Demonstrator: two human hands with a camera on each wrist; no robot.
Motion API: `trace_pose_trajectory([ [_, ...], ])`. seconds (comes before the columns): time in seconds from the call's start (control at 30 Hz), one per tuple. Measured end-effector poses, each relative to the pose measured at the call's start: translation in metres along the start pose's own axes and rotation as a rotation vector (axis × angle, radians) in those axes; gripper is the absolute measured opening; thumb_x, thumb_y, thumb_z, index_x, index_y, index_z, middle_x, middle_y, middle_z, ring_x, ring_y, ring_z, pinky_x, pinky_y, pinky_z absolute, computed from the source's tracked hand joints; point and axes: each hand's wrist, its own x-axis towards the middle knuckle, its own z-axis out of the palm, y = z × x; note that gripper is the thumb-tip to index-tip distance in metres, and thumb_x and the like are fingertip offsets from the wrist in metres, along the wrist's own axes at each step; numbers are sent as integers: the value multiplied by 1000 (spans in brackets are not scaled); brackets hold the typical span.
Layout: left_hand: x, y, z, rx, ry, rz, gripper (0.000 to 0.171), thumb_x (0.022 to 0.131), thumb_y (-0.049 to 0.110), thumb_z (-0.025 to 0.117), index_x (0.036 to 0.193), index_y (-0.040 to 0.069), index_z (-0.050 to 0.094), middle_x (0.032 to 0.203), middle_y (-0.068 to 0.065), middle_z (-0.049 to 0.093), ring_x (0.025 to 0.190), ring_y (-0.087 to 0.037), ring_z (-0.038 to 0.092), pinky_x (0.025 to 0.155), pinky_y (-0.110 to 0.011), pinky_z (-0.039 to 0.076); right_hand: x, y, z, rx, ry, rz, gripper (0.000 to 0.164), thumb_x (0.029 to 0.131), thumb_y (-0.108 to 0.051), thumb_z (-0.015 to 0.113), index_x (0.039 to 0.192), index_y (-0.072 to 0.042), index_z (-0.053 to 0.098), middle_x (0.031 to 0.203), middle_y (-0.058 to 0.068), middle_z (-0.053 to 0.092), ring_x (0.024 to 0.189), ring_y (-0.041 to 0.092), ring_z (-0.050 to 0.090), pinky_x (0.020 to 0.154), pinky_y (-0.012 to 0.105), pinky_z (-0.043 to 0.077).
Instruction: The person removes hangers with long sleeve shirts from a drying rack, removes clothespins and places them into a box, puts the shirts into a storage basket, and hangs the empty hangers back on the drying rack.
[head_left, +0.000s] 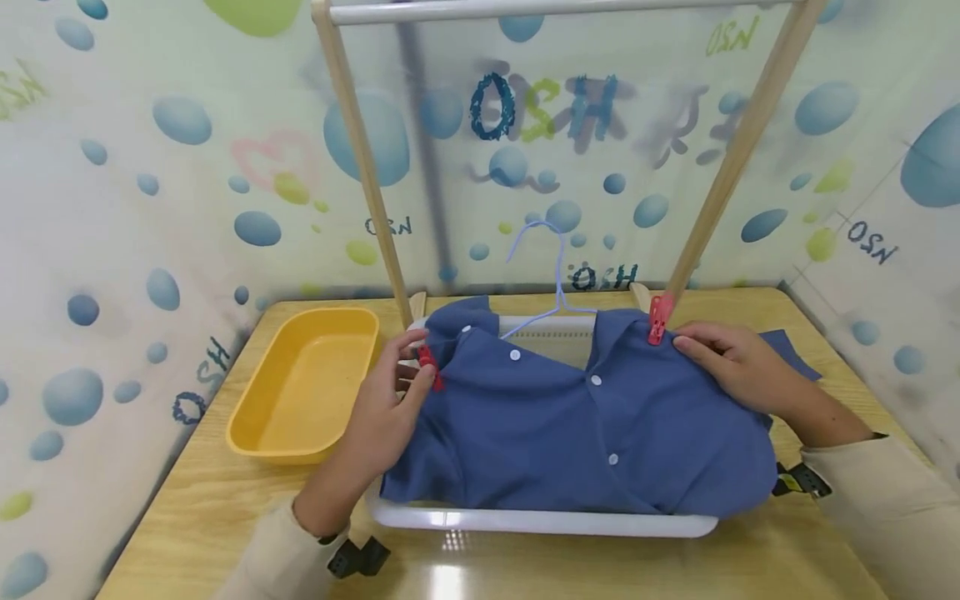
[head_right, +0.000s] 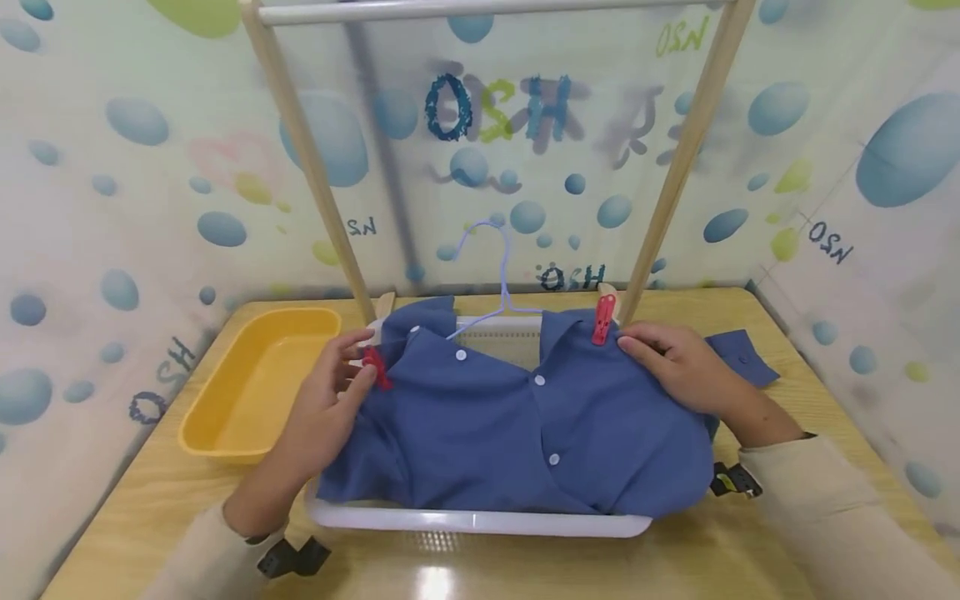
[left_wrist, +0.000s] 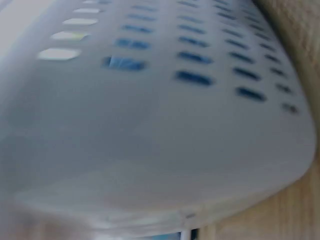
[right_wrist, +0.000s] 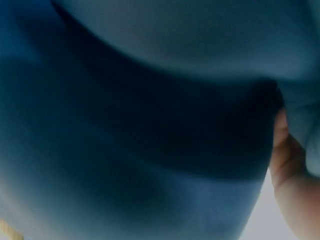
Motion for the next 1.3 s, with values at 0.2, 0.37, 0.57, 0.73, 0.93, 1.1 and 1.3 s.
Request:
trace_pose_trajectory([
  [0.2, -1, -6, 8, 8, 37, -2, 37, 106, 28, 50, 140, 14, 54, 103, -6, 65, 91, -16, 64, 81, -30, 54, -2, -9, 16, -195, 137, -88, 16, 98, -10, 62, 109, -11, 73, 104, 8, 75, 90, 8, 68, 78, 19, 51],
  [0.37, -3, -7, 11, -22, 48, 7, 34, 106, 25, 49, 137, 13, 56, 100, -6, 64, 90, -15, 64, 79, -27, 53, -7, -20, 23, -325, 218, -97, 16, 93, -10, 67, 108, -6, 74, 101, 13, 76, 88, 30, 73, 76, 50, 55],
  [0.57, -4, -8, 11, 5, 42, -10, 35, 105, 28, 51, 137, 14, 56, 103, -4, 66, 92, -14, 64, 80, -27, 54, -11, -31, 37, -336, 309, -18, 17, 90, -10, 68, 105, -4, 73, 99, 16, 74, 85, 33, 71, 72, 54, 53],
  [0.73, -3, -11, 9, 14, 53, -39, 34, 105, 29, 53, 135, 13, 56, 102, -4, 67, 89, -14, 64, 80, -27, 53, -11, -25, 52, -330, 369, -48, 19, 85, -8, 71, 103, -3, 72, 97, 16, 74, 81, 33, 71, 69, 52, 54],
  [0.93, -1, -10, 10, 2, 46, -45, 32, 104, 29, 53, 131, 12, 57, 96, -4, 67, 87, -14, 63, 78, -26, 52, -10, -15, 57, -340, 392, -101, 22, 80, -7, 73, 101, -1, 72, 95, 18, 74, 82, 35, 72, 69, 53, 55],
  [1.1, 1, -11, 11, 0, 45, -37, 29, 104, 28, 54, 129, 13, 59, 96, -4, 66, 86, -14, 62, 75, -24, 51, -11, -11, 59, -343, 393, -109, 24, 78, -7, 75, 102, -2, 73, 93, 15, 74, 80, 32, 72, 68, 51, 55],
  [1.3, 0, -12, 10, -9, 42, -34, 27, 104, 27, 54, 126, 13, 60, 94, -3, 67, 84, -14, 62, 73, -24, 51, -13, -11, 62, -347, 385, -76, 22, 82, -9, 73, 104, -6, 74, 94, 13, 75, 80, 31, 72, 68, 52, 55],
])
